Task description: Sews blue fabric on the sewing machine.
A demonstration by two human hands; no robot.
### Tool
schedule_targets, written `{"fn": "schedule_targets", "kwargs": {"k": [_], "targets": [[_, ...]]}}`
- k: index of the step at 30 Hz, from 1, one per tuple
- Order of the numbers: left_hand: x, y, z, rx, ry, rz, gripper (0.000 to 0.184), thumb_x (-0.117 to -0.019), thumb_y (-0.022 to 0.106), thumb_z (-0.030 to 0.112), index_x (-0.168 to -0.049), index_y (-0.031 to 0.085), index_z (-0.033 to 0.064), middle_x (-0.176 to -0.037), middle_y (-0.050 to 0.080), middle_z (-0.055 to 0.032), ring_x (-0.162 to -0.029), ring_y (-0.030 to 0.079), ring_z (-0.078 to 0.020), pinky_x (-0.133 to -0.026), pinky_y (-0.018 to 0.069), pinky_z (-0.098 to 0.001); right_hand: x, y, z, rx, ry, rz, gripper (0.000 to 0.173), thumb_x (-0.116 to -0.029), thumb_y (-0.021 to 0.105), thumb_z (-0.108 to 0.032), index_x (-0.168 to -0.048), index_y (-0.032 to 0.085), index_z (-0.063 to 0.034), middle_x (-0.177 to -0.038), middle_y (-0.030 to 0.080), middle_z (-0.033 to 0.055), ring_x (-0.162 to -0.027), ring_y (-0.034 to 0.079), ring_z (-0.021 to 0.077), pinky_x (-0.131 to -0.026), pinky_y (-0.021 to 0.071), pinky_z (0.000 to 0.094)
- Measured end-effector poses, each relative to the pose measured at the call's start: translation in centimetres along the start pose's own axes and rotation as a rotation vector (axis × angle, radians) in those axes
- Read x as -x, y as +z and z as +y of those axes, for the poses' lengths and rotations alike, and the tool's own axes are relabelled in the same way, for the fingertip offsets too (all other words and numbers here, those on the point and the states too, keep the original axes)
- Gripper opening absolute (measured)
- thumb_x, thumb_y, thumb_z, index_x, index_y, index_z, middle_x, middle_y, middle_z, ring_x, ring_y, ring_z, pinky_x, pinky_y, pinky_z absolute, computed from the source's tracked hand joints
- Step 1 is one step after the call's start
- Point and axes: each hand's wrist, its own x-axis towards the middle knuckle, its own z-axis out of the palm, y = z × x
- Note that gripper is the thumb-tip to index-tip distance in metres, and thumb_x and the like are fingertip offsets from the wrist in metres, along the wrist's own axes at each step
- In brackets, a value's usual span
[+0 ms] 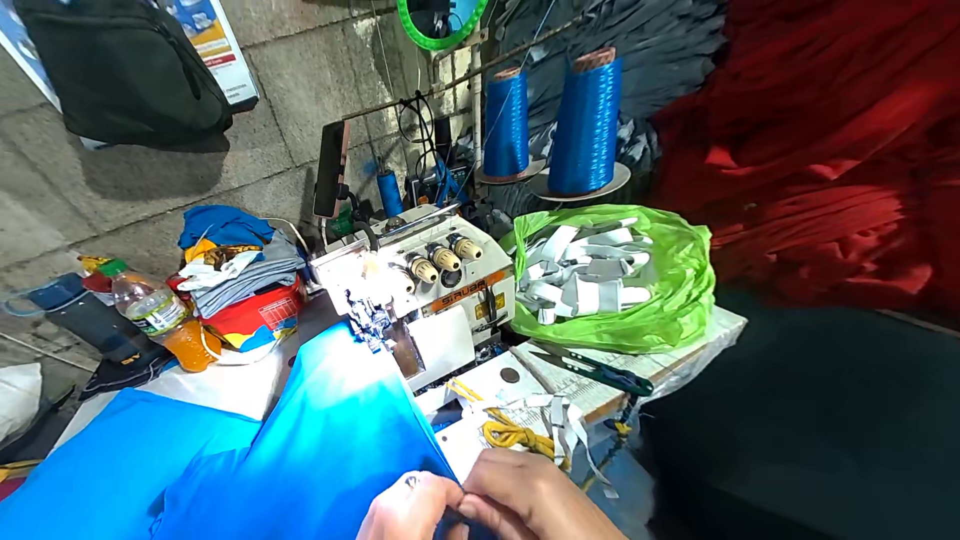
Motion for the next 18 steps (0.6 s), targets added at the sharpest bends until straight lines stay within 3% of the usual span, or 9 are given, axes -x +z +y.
{"fn": "schedule_targets", "kwargs": {"k": [2,3,5,6,8,10,12,14,18], "targets": [[0.0,0.0,-0.9,-0.016,0.092,0.164,0.017,-0.0895,0.07,0.01,-0.088,0.068,-0.0064,-0.081,0.069,-0.0183,-0.076,0.067,-0.0182,-0.071,0.0536,-0.0249,-0.2,-0.4,0.6,-0.213,0.019,-0.001,0.025,-0.0999,0.059,-0.01,-0.084,0.07,0.0056,-0.076,0.067,0.0158,-0.072,0.065,0.0185,-0.069,0.0523,0.0285],[0.1,0.3,-1.5,-0.084,0.141,0.273,0.032,-0.0906,0.074,0.027,-0.088,0.066,-0.0034,-0.082,0.067,-0.0169,-0.08,0.065,-0.018,-0.073,0.0517,-0.0247,-0.3,-0.6,0.6,-0.313,0.046,-0.004,0.026,-0.1005,0.058,-0.009,-0.083,0.068,0.0082,-0.075,0.066,0.0161,-0.071,0.063,0.0153,-0.068,0.0499,0.0262],[0.2,1.4,-2.3,-0.37,0.194,0.417,0.062,-0.088,0.064,0.068,-0.105,0.062,0.0084,-0.1,0.065,-0.0138,-0.104,0.061,-0.0236,-0.093,0.0479,-0.0333,-0.3,-0.4,0.5,-0.455,0.124,0.002,0.028,-0.1008,0.054,-0.009,-0.081,0.064,0.0091,-0.07,0.06,0.0111,-0.066,0.055,0.0066,-0.063,0.0438,0.0214],[0.2,2.3,-2.7,-0.499,0.22,0.439,0.066,-0.0873,0.062,0.071,-0.117,0.061,0.0118,-0.112,0.066,-0.0155,-0.116,0.06,-0.0302,-0.103,0.0445,-0.0414,-0.2,-0.1,0.4,-0.492,0.159,0.01,0.028,-0.1005,0.053,-0.008,-0.081,0.063,0.009,-0.069,0.058,0.0093,-0.064,0.053,0.0053,-0.061,0.0428,0.0214],[0.1,3.7,-3.5,-0.692,0.243,0.455,0.047,-0.0938,0.063,0.047,-0.128,0.057,0.0157,-0.127,0.065,-0.0185,-0.128,0.055,-0.0394,-0.109,0.0386,-0.0534,-0.2,0.6,0.3,-0.497,0.202,0.044,0.029,-0.1003,0.052,-0.008,-0.08,0.062,0.0093,-0.068,0.058,0.01,-0.063,0.055,0.0073,-0.061,0.0456,0.0241],[0.0,3.8,-3.9,-0.805,0.193,0.476,0.029,-0.0984,0.055,0.024,-0.127,0.056,0.0168,-0.127,0.066,-0.0171,-0.129,0.054,-0.0396,-0.108,0.0378,-0.055,-0.5,1.0,0.4,-0.463,0.218,0.066,0.028,-0.1001,0.052,-0.008,-0.082,0.063,0.0104,-0.069,0.06,0.0125,-0.064,0.059,0.0108,-0.062,0.0488,0.0268],[0.2,2.4,-3.8,-0.863,0.124,0.454,0.029,-0.0975,0.055,0.016,-0.126,0.06,0.0147,-0.125,0.068,-0.0182,-0.128,0.056,-0.0422,-0.106,0.0388,-0.0585,-1.1,1.2,0.8,-0.417,0.215,0.06,0.027,-0.0996,0.053,-0.008,-0.084,0.065,0.0107,-0.071,0.062,0.0147,-0.065,0.06,0.0136,-0.063,0.0491,0.0287],[0.1,0.8,-3.3,-0.876,0.053,0.407,0.036,-0.0878,0.065,0.006,-0.123,0.069,0.0106,-0.124,0.07,-0.0211,-0.126,0.058,-0.0491,-0.102,0.0405,-0.0663,-2.1,1.5,1.0,-0.367,0.229,0.064,0.025,-0.0987,0.054,-0.007,-0.085,0.067,0.0097,-0.073,0.064,0.0154,-0.066,0.062,0.0149,-0.063,0.0505,0.0295],[-0.6,-2.2,-3.3,-0.892,-0.057,0.324,0.045,-0.0792,0.069,-0.003,-0.122,0.075,0.0089,-0.133,0.068,-0.0173,-0.129,0.056,-0.0513,-0.1,0.0422,-0.071,-4.7,2.4,1.8,-0.343,0.329,0.135,0.023,-0.096,0.055,-0.009,-0.082,0.068,0.0035,-0.072,0.065,0.0086,-0.065,0.063,0.0102,-0.062,0.052,0.027]]}}
